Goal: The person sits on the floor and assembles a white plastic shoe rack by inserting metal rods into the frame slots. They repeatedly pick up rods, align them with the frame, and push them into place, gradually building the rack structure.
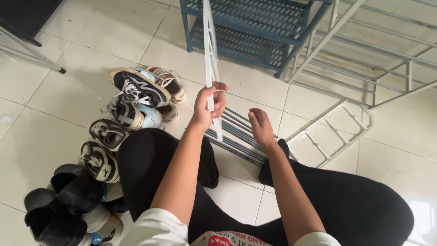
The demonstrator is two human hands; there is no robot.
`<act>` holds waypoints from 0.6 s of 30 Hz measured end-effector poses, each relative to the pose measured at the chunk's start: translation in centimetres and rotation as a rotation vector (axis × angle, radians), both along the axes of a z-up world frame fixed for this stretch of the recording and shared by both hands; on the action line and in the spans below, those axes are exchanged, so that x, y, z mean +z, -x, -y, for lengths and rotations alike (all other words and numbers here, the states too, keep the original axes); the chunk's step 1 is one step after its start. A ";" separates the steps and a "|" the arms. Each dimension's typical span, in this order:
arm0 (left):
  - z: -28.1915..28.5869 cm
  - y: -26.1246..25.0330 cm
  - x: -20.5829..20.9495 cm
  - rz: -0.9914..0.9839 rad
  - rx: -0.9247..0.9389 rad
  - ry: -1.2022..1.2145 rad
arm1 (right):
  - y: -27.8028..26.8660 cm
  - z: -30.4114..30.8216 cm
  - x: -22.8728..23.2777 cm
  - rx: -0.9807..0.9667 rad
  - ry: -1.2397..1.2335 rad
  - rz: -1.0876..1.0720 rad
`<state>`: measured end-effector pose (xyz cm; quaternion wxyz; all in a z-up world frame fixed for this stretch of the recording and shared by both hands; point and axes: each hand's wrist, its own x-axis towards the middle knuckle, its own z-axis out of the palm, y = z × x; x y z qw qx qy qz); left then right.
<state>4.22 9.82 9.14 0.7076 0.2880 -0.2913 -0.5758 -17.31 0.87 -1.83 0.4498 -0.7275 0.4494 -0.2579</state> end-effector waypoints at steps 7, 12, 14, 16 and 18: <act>-5.8 3.6 1.6 -0.256 -0.174 0.165 | -0.5 -1.9 5.3 -0.060 -0.939 0.151; -7.9 3.7 3.7 0.572 -0.082 -0.244 | 1.4 -2.9 4.2 -0.091 -0.609 0.440; -8.7 2.2 5.3 1.254 -0.091 -0.733 | 2.9 -3.1 4.8 -0.193 -0.530 0.390; -9.6 0.6 6.7 1.533 -0.047 -0.799 | 3.9 -3.5 6.1 -0.232 -0.459 0.317; -10.2 -0.9 7.6 1.690 0.008 -0.807 | 5.5 -3.6 8.3 -0.215 -0.381 0.208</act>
